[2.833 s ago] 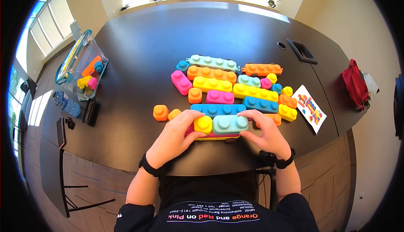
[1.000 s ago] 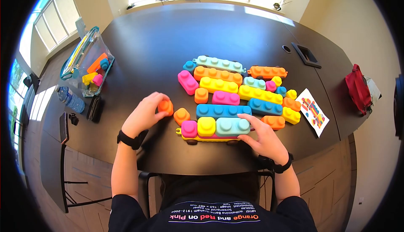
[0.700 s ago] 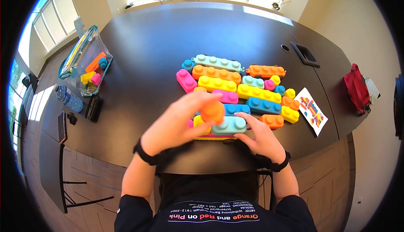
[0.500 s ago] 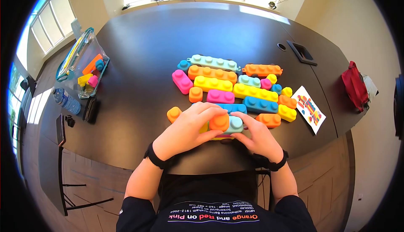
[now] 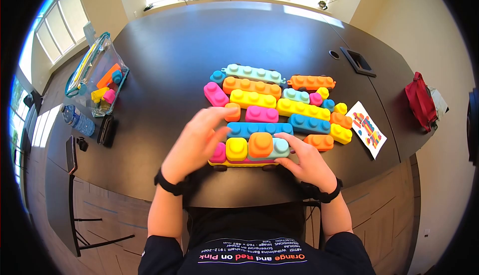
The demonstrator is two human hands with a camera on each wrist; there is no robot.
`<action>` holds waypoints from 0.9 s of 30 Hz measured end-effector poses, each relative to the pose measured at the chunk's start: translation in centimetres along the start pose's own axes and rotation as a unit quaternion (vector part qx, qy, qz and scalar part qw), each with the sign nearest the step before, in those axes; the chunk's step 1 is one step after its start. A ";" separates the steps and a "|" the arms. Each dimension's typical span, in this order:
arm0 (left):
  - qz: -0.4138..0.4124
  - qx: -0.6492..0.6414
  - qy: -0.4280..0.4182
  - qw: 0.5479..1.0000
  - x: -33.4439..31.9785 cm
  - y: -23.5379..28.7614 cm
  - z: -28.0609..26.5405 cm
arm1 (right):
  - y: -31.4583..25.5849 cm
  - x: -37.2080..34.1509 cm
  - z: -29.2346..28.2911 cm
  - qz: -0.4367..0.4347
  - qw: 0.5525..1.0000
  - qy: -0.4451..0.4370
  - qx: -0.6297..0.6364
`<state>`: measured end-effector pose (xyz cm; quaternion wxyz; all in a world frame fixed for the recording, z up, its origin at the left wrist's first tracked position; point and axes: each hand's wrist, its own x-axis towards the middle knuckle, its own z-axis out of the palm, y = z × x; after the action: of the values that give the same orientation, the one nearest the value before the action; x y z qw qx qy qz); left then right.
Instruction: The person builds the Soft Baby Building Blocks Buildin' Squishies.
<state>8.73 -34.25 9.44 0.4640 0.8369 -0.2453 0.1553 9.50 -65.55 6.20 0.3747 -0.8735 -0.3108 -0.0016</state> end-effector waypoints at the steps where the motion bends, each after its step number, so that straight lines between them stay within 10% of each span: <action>1: 0.000 0.000 0.000 1.000 -0.5 -1.1 -0.8 | 0.0 0.0 0.0 0.000 1.000 0.000 0.000; 3: -0.011 0.155 -0.074 0.985 -1.4 -3.4 -2.0 | -0.2 0.0 0.0 0.003 1.000 -0.007 0.001; 13: -0.079 0.137 -0.145 0.977 -2.1 -6.2 -2.2 | -0.1 0.1 -0.1 -0.015 1.000 -0.003 0.001; 18: 0.016 0.109 0.056 0.992 1.6 -1.2 -2.9 | -0.8 0.9 -1.9 -0.038 0.999 -0.014 0.031; 27: 0.130 -0.043 -0.074 0.988 4.8 4.4 2.2 | -3.4 3.5 -3.7 -0.142 0.982 0.103 0.071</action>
<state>10.35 -39.35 13.70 0.4558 0.7864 -0.3921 0.1418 11.31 -64.24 11.91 0.4616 -0.7867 -0.3909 -0.1233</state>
